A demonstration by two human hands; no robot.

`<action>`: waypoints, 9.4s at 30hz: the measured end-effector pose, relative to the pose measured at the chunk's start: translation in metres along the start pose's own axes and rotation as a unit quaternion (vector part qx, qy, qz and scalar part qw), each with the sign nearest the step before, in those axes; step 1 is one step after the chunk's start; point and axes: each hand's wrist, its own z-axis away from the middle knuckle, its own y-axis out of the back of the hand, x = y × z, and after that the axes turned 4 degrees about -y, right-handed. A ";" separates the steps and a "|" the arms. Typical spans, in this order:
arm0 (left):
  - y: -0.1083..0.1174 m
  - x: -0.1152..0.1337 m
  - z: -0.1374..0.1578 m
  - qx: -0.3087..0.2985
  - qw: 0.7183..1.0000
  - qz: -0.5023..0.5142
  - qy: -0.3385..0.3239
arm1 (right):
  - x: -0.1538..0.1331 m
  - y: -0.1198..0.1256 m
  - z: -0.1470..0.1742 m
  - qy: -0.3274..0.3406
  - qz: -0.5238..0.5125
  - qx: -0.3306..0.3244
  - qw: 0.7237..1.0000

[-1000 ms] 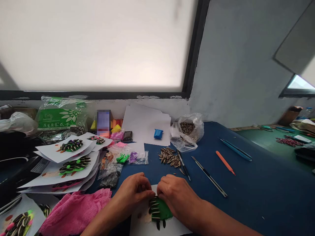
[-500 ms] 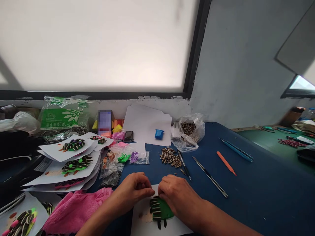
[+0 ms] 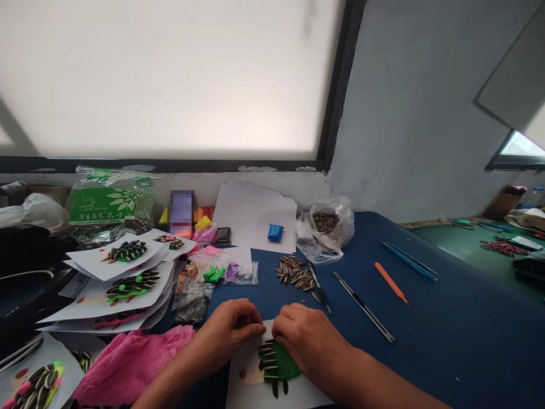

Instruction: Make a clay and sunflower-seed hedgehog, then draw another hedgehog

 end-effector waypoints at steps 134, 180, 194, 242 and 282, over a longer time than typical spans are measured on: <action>-0.009 -0.010 -0.001 0.009 0.990 -0.073 -0.121 | 0.000 0.002 0.010 0.006 -0.082 0.037 0.996; -0.010 -0.015 0.001 0.023 0.992 -0.036 -0.122 | 0.013 0.015 -0.021 0.018 -0.131 -0.070 0.989; -0.009 -0.018 0.000 0.012 0.989 -0.057 -0.137 | 0.010 0.008 -0.017 0.012 -0.049 -0.066 0.997; -0.005 -0.009 0.001 0.007 0.995 0.001 -0.097 | 0.016 0.008 -0.007 -0.021 -0.227 0.028 0.973; -0.007 -0.013 -0.002 0.000 0.995 -0.046 -0.092 | 0.006 0.003 -0.007 0.013 -0.065 -0.019 0.998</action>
